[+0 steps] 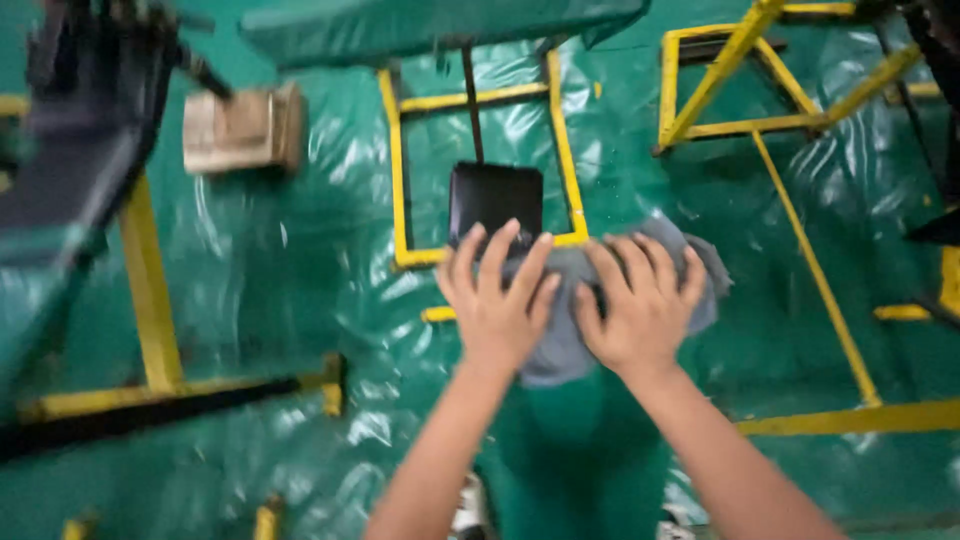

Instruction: Wiping down green padded gym equipment and benches with a grey cloth.

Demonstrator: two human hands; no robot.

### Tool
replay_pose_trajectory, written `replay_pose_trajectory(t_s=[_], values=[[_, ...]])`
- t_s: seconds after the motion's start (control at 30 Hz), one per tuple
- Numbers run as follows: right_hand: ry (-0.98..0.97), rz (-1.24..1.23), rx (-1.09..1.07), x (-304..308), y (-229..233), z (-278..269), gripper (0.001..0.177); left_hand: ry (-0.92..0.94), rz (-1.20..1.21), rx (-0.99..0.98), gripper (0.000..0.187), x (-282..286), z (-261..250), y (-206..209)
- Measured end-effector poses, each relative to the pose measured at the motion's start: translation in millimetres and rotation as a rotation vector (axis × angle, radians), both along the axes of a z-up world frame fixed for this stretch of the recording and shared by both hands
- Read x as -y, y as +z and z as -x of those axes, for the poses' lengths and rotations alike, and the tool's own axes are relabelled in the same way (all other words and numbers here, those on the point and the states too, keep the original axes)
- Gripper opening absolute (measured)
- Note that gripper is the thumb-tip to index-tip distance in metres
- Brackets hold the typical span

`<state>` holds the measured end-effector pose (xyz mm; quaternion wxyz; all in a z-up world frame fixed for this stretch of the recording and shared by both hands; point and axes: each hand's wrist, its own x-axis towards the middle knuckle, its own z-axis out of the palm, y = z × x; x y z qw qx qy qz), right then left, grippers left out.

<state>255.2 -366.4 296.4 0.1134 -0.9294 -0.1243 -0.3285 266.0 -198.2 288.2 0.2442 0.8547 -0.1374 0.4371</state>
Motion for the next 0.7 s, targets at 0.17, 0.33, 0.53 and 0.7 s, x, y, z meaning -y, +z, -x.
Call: replay_pose_trajectory(t_s=[0.17, 0.33, 0.53, 0.7], values=[[0.119, 0.068, 0.018, 26.3, -5.5, 9.9, 0.052, 0.111, -0.027, -0.157, 0.041, 39.8, 44.6, -25.6], [0.209, 0.079, -0.089, 48.4, 6.3, 11.1, 0.055, 0.173, -0.034, -0.238, 0.047, 60.6, 28.9, -19.4], [0.174, 0.076, -0.036, 37.2, 3.0, -10.0, 0.054, 0.155, 0.032, -0.191, 0.043, 56.5, 24.3, -33.2], [0.117, 0.061, -0.037, 36.2, -13.3, -1.0, 0.054, 0.170, 0.018, -0.187, 0.046, 58.3, 27.7, -38.5]])
